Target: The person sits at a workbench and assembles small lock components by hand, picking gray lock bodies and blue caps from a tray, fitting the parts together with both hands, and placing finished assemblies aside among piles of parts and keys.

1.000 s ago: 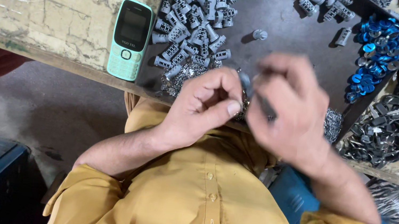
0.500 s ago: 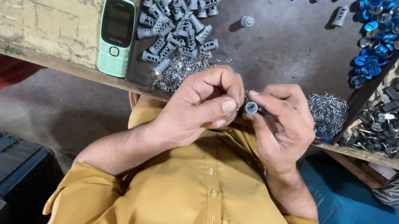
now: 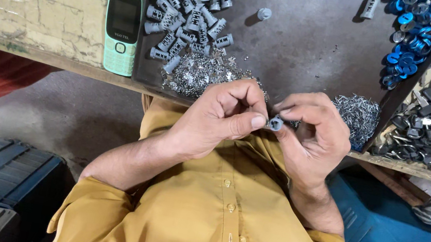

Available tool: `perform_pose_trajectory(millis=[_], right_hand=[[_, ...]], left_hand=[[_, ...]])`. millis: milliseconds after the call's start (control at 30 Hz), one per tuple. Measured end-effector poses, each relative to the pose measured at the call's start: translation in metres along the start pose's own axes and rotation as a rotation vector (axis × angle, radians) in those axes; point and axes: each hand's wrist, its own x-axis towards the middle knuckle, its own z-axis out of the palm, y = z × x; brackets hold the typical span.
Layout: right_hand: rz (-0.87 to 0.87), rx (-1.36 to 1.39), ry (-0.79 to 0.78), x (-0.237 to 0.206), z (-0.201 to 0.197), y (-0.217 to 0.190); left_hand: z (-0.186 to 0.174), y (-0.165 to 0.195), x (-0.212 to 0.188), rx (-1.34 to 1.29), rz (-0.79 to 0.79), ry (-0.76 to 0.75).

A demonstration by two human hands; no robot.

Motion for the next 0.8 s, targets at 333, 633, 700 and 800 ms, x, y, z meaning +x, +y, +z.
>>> perform_pose_trajectory(millis=[333, 633, 700, 800], right_hand=[[-0.096, -0.091, 0.000, -0.001, -0.001, -0.001], [-0.215, -0.255, -0.045, 0.002, -0.011, -0.009], [-0.159, -0.274, -0.018, 0.001, -0.012, -0.007], [-0.118, -0.346, -0.045, 0.000, -0.011, -0.003]], left_hand=[[0.006, 0.003, 0.002, 0.131, 0.016, -0.006], [0.015, 0.003, 0.005, 0.512, 0.194, 0.064], [0.014, 0.007, 0.006, 0.460, 0.018, 0.115], [0.024, 0.010, 0.003, 1.110, 0.474, 0.109]])
